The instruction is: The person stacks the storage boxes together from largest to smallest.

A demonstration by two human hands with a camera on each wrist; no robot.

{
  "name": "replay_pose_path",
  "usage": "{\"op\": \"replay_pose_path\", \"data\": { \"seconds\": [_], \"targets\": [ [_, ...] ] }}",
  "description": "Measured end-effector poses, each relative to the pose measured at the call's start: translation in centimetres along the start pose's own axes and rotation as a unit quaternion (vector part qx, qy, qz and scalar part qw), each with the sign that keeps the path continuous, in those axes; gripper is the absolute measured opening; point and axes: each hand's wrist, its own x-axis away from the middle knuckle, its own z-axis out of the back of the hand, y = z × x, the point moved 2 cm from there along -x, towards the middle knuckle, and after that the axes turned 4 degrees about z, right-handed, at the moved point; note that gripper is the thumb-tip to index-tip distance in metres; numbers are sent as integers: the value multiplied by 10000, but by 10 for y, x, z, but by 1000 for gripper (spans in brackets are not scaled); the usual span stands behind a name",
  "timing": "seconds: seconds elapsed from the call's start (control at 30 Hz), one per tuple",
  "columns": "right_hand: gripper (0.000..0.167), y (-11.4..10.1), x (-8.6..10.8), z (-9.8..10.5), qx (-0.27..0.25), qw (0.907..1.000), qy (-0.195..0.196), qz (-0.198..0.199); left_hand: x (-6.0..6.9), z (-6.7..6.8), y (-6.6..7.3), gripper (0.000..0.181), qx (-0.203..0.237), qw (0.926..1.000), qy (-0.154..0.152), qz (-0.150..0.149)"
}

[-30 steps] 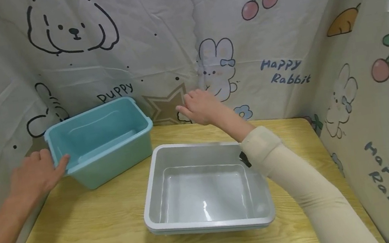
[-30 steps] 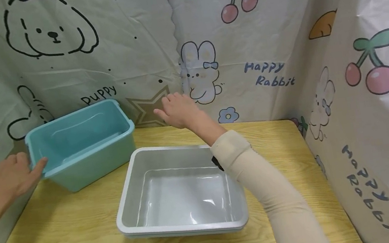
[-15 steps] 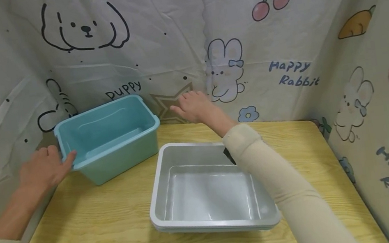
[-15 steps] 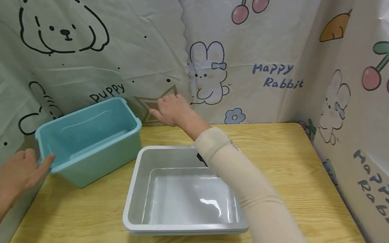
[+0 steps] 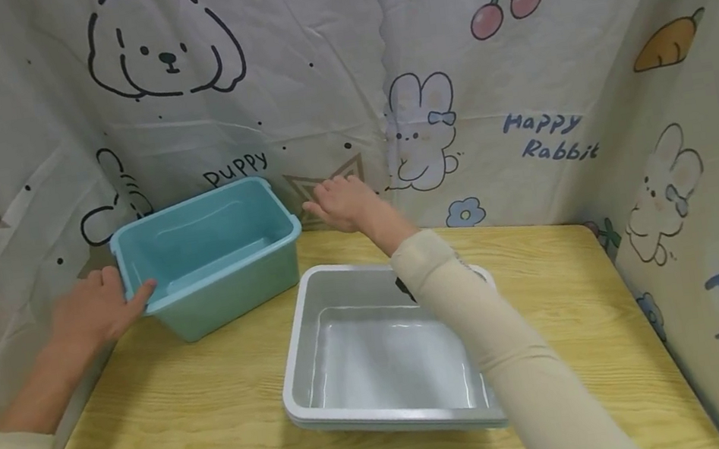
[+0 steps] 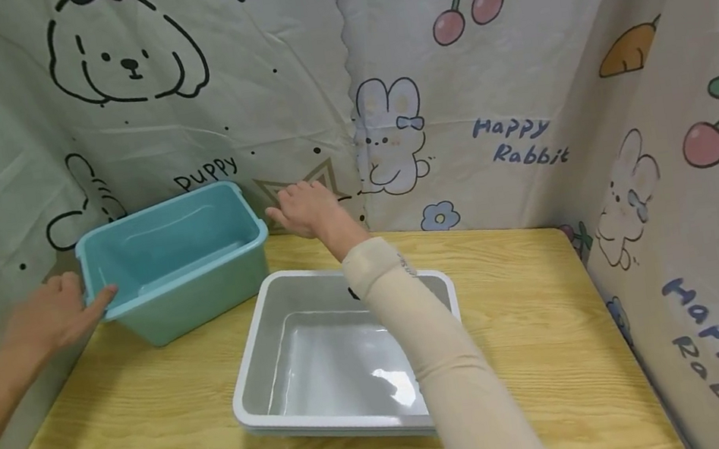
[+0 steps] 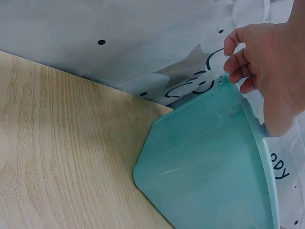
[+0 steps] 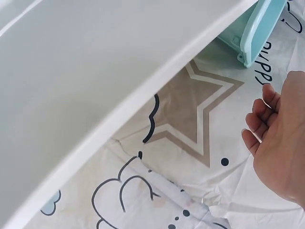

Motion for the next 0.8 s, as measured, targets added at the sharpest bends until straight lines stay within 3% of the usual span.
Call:
{"op": "replay_pose_path", "data": {
  "seconds": [0.47, 0.8],
  "targets": [
    [65, -10, -19, -14, -63, 9997, -246, -52, -1, -5, -3, 77, 69, 10000, -59, 23],
    [69, -10, -26, -20, 67, 9988, -440, -189, -6, -4, -7, 79, 96, 9993, -366, 54]
  ]
}}
